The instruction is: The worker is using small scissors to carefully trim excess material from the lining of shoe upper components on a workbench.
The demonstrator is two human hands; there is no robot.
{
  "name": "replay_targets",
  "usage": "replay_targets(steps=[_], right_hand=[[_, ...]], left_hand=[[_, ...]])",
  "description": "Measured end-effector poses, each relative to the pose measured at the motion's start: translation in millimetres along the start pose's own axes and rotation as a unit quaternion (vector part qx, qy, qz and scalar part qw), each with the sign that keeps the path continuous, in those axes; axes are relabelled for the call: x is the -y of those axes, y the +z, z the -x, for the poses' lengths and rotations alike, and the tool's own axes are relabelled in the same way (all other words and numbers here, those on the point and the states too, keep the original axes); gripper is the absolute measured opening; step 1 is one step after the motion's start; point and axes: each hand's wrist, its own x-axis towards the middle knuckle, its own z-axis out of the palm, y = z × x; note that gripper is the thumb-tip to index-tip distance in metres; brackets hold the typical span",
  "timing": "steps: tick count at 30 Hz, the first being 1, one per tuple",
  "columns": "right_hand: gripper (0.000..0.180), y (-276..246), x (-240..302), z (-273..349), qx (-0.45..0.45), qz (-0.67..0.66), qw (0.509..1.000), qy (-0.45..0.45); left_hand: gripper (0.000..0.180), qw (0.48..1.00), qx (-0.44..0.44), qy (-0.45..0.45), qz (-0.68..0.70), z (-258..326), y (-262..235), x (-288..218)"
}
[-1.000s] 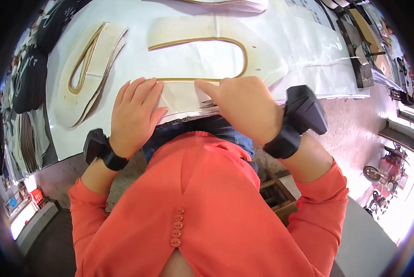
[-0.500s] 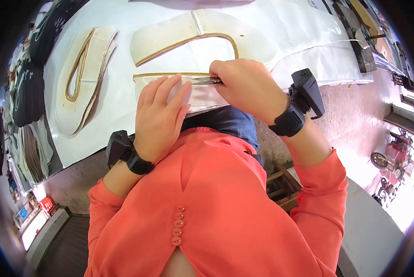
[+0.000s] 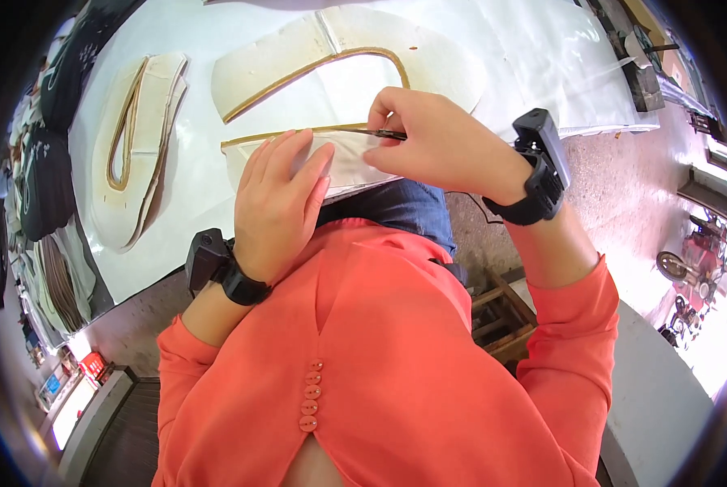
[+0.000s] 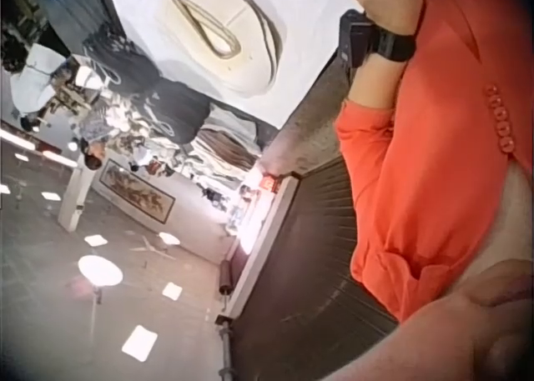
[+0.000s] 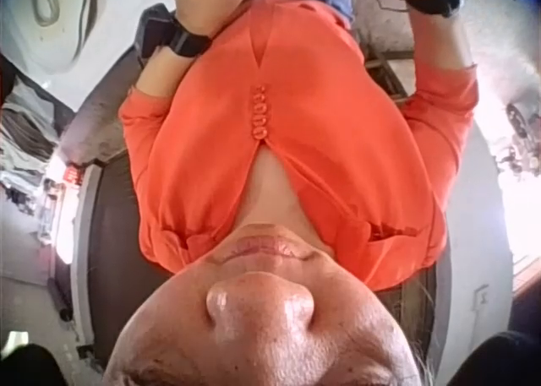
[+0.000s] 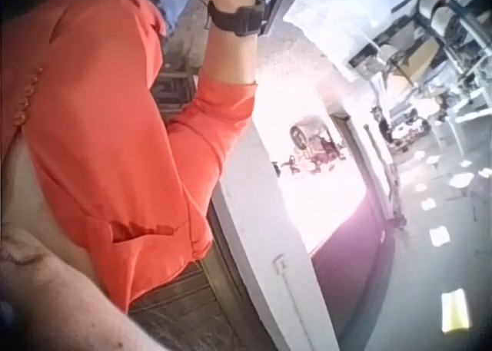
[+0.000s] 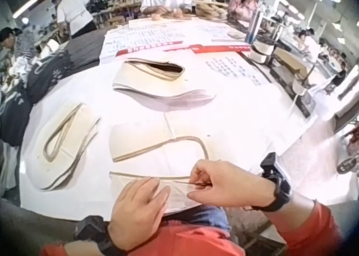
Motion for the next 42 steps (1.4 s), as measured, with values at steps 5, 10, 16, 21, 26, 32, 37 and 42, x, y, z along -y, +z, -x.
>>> replay_targets(steps=[5,10,16,21,26,32,37,42], right_hand=[[0.034,-13.9,13.0,-12.5,0.058,-0.049,0.982,0.171],[0.033,-14.1,11.9,-16.6,0.057,-0.018,0.989,0.133],[0.032,-14.7,17.7,-19.2,0.013,-0.048,0.995,0.089],[0.032,-9.3,1.5,-14.4,0.003,0.039,0.992,0.119],[0.033,-3.1,-7.6,-13.2,-0.018,0.051,0.992,0.113],[0.033,-0.2,-4.9,-15.1,-0.029,0.07,0.99,0.115],[0.031,-1.0,-6.6,-17.1,-0.023,0.095,0.989,0.113],[0.028,-7.7,-9.0,-13.0,0.013,-0.007,0.991,0.133]], left_hand=[[0.036,1.0,-0.019,-0.008,0.004,1.1,3.1,-3.2],[0.036,1.0,-0.015,-0.014,0.009,3.7,3.5,-1.9],[0.038,1.0,-0.029,-0.004,-0.009,4.7,6.2,-3.1],[0.037,1.0,-0.019,-0.008,-0.008,2.1,3.0,-4.1],[0.036,1.0,-0.014,-0.011,-0.006,2.7,3.6,-2.7],[0.033,1.0,-0.026,-0.007,0.013,4.1,10.8,-2.1],[0.03,0.998,-0.01,0.041,0.04,-6.3,19.5,-14.9],[0.024,0.997,-0.011,0.077,0.024,-16.4,25.3,-21.4]])
